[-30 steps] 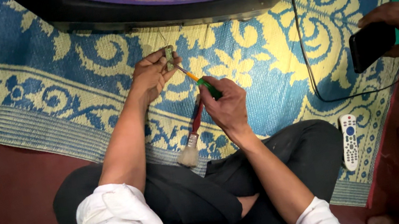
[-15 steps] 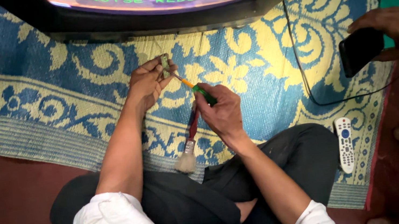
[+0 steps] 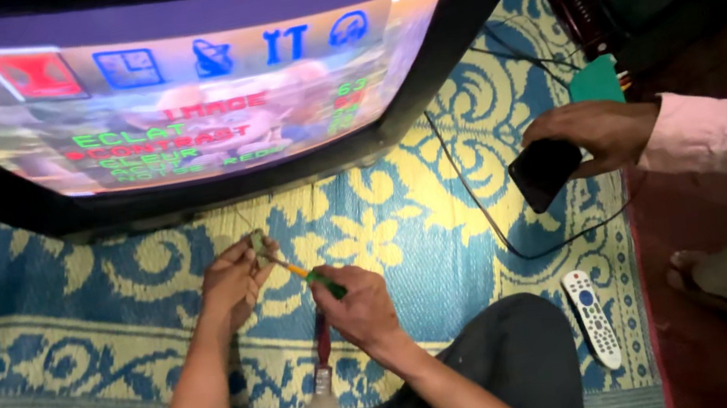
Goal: The person sits on a floor mat in front of a CRT television and uses a screwdriver to work on the TV's front control panel. They remove a small component from the panel, hold and turn it while working on it with the screwdriver, and continue adjusting the component as the TV displays a settings menu.
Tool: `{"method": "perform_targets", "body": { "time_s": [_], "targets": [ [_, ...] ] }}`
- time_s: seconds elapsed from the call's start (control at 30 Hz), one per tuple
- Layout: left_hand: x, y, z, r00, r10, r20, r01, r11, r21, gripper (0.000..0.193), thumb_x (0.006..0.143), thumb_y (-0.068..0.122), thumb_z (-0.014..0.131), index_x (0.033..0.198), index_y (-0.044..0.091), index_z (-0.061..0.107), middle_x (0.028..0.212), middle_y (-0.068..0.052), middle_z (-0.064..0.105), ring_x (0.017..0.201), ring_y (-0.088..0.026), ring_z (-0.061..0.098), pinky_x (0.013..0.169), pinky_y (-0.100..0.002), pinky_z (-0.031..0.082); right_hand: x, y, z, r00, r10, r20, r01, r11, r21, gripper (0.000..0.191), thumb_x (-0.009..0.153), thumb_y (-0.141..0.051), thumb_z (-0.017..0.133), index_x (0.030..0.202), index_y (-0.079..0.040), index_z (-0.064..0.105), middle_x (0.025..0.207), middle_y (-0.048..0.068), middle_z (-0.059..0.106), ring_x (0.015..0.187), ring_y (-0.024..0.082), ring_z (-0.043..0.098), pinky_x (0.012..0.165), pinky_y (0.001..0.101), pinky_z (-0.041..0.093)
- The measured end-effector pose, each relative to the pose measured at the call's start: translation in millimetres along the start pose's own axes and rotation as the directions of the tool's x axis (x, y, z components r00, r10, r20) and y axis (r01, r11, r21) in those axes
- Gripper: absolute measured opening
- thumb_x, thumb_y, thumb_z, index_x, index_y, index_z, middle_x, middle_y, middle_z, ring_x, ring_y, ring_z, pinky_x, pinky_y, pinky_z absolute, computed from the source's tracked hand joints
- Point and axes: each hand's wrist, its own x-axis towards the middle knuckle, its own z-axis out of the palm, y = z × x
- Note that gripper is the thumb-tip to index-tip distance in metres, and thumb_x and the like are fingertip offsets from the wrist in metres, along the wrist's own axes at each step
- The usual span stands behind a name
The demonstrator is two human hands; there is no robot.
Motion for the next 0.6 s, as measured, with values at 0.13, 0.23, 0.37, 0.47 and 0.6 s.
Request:
{"method": "perform_targets", "body": {
  "time_s": [0.13, 0.23, 0.37, 0.47, 0.6],
  "targets": [
    [0.4, -1.2, -0.7, 1.0, 0.001, -0.024, -0.002, 0.998, -0.063, 0.031, 0.104, -0.004, 0.045, 0.132, -0.003, 0.058, 0.123, -0.016, 0.068, 0.119, -0.03, 0.067, 0.109, -0.045, 0.054, 2.1, -3.9, -3.9, 1.0, 0.012, 0.026, -0.013, 1.0, 0.005, 0.026, 0.088, -0.025, 0.073, 0.103, -0.006, 0.078, 0.079, 0.02, 0.072, 0.07, 0.035, 0.072, 0.064, 0.0407, 0.056],
    [0.6, -1.6, -1.5, 1.0, -0.002, -0.018, 0.001, 0.998, -0.055, 0.032, 0.104, -0.003, 0.045, 0.132, -0.003, 0.059, 0.123, -0.016, 0.068, 0.119, -0.029, 0.067, 0.109, -0.045, 0.054, 3.2, -8.2, -7.0, 0.997, 0.051, 0.053, -0.052, 0.999, 0.015, 0.026, 0.088, -0.025, 0.072, 0.103, -0.005, 0.078, 0.08, 0.021, 0.072, 0.07, 0.036, 0.072, 0.064, 0.041, 0.055],
    [-0.4, -0.8, -2.4, 1.0, 0.017, 0.0, -0.017, 0.998, -0.059, 0.031, 0.103, -0.003, 0.046, 0.131, -0.003, 0.06, 0.123, -0.015, 0.069, 0.119, -0.029, 0.067, 0.108, -0.046, 0.054, 4.0, -13.0, -8.4, 0.994, 0.085, 0.062, -0.085, 0.996, 0.01, 0.027, 0.087, -0.026, 0.072, 0.103, -0.006, 0.078, 0.08, 0.021, 0.072, 0.069, 0.035, 0.072, 0.063, 0.0412, 0.054],
    [-0.6, -0.4, -2.3, 0.999, -0.024, -0.037, 0.022, 0.999, -0.043, 0.032, 0.104, -0.002, 0.046, 0.133, -0.003, 0.06, 0.123, -0.015, 0.068, 0.12, -0.028, 0.067, 0.108, -0.044, 0.053, 3.2, -13.1, -8.4, 0.993, 0.084, 0.084, -0.086, 0.996, 0.023, 0.026, 0.089, -0.026, 0.07, 0.104, -0.006, 0.078, 0.081, 0.02, 0.072, 0.072, 0.035, 0.072, 0.065, 0.0406, 0.055],
    [-0.2, -1.4, -2.2, 0.999, -0.008, -0.052, 0.006, 1.0, -0.026, 0.031, 0.104, 0.0, 0.046, 0.133, -0.004, 0.059, 0.123, -0.016, 0.069, 0.119, -0.029, 0.067, 0.108, -0.044, 0.054, 1.5, -11.2, -5.5, 0.999, -0.019, 0.027, 0.02, 0.999, -0.036, 0.024, 0.088, -0.024, 0.072, 0.104, -0.006, 0.078, 0.081, 0.018, 0.071, 0.074, 0.036, 0.07, 0.066, 0.0426, 0.054]
  ]
}}
